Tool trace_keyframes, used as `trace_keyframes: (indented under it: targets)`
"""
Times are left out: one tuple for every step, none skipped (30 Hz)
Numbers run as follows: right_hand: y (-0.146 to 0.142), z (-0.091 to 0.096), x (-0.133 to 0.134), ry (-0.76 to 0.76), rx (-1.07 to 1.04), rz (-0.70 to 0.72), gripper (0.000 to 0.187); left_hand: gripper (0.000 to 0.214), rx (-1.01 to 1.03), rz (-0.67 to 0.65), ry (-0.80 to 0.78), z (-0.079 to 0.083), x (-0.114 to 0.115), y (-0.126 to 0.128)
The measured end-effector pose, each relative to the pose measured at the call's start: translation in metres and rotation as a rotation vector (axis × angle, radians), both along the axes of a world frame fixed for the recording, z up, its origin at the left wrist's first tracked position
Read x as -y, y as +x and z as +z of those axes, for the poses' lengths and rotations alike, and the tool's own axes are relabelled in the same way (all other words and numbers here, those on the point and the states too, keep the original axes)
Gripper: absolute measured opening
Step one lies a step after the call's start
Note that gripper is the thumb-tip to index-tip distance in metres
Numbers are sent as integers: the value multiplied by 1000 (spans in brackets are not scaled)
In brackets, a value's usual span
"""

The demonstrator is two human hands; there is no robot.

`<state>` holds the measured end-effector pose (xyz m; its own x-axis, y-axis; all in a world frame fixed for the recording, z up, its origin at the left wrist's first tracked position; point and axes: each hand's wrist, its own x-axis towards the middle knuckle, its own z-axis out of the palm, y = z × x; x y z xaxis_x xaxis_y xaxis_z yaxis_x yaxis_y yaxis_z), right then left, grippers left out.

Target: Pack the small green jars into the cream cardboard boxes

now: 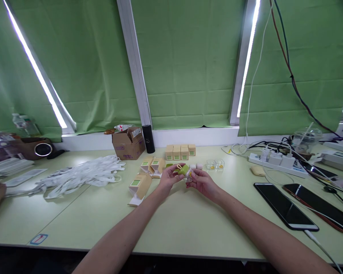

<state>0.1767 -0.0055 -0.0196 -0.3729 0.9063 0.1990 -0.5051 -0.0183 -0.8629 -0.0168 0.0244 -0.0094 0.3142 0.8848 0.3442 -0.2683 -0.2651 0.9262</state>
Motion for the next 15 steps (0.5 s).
trace_keyframes:
  targets:
    - [0,0,0,0,-1,0,37,57,0,-3,-3,1,0,0]
    - [-1,0,0,2,-1,-1,37,56,1,-6,-6,1,1,0]
    - [-1,0,0,4,-2,-1,37,55,3,-10,-8,2,2,0]
    - [-1,0,0,7,-1,-1,37,54,7,-13,-9,3,3,0]
    - [-1,0,0,10,1,0,37,53,11,-17,-8,3,3,0]
    - [-1,0,0,12,3,0,36,52,14,-19,-7,4,4,0]
    - [-1,0,0,13,5,-1,36,52,18,-21,-5,4,4,0]
    - [-1,0,0,13,5,-3,36,52,19,-25,-4,4,4,0]
    - [-1,0,0,12,3,-4,35,52,21,-29,-5,3,3,0]
    - [0,0,0,11,2,-4,35,52,23,-32,-5,3,3,0]
    - [0,0,0,12,3,-2,36,52,25,-36,-6,2,2,0]
    - [0,0,0,13,4,-1,36,52,26,-37,-6,2,2,0]
    - [0,0,0,16,7,0,35,52,24,-39,-5,2,1,0]
    - [0,0,0,19,9,0,35,52,22,-40,-3,1,1,0]
    - [0,0,0,22,11,-1,35,53,19,-41,0,1,1,0]
